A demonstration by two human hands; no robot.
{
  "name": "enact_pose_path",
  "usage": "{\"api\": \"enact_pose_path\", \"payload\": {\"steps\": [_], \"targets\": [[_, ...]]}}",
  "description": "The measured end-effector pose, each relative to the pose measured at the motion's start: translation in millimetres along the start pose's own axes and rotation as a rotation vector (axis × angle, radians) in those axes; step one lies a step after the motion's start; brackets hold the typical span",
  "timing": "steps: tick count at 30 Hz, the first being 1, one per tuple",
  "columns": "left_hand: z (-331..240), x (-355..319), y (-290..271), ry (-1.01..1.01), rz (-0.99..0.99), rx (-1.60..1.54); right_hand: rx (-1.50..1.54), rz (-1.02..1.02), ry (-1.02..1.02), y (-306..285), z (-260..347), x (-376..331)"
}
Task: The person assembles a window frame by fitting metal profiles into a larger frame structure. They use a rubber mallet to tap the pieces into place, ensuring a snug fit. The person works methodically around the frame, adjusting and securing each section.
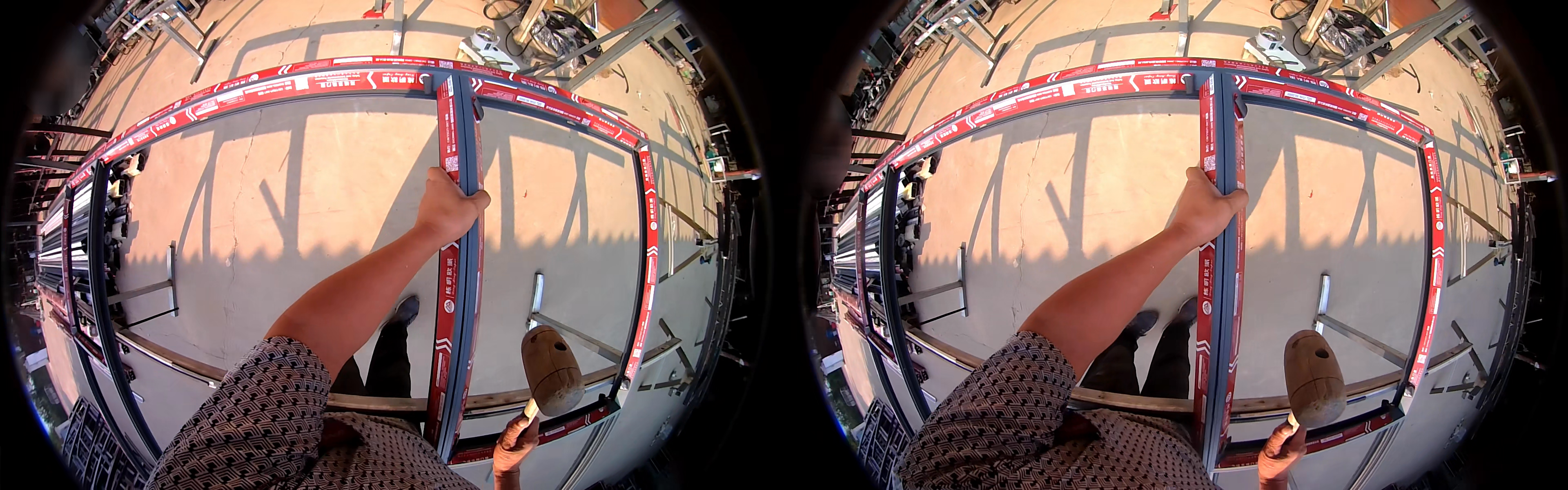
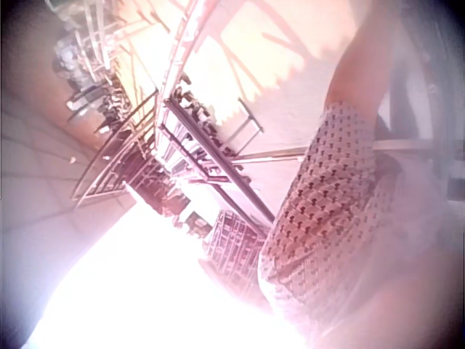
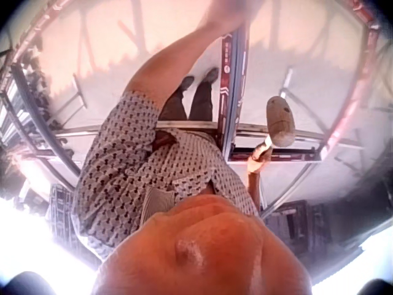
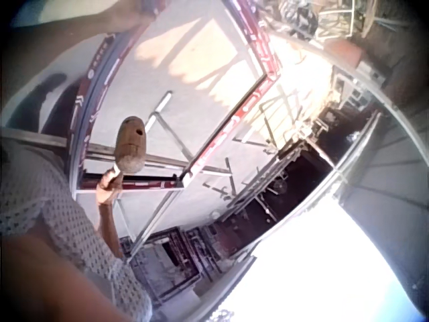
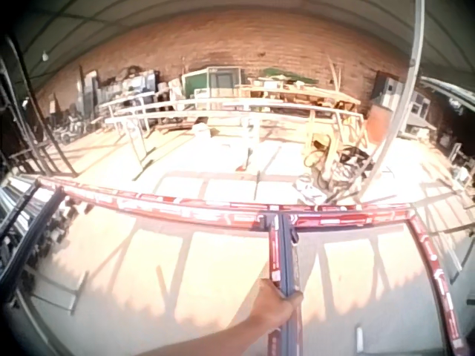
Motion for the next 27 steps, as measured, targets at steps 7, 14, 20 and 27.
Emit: {"api": "enact_pose_path", "payload": {"steps": [7, 14, 20, 27], "targets": [[-3.2, -0.3, 5.0, 0.012, 0.032, -0.024, 0.071, 0.195, -0.168, 7.3, 140.3, 147.7], [11.0, 7.0, 7.4, 0.022, 0.025, 0.004, -0.229, 0.26, -0.719, 66.2, 295.7, 249.2], [18.4, 13.3, 8.9, 0.085, 0.049, -0.011, -0.625, 0.366, -0.869, 95.9, 359.5, 265.7], [14.0, 10.1, 6.3, 0.081, 0.061, -0.107, -0.761, 0.358, -0.884, 118.1, 373.1, 285.8]]}}
Point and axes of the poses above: each hand's wrist, its own x-axis towards the middle knuckle, its own y-axis out of the palm, z = x × y, the point moved 3 cm from there along x, towards the middle knuckle, and after that the axes turned 1 degree about y, right-handed, at the moved point
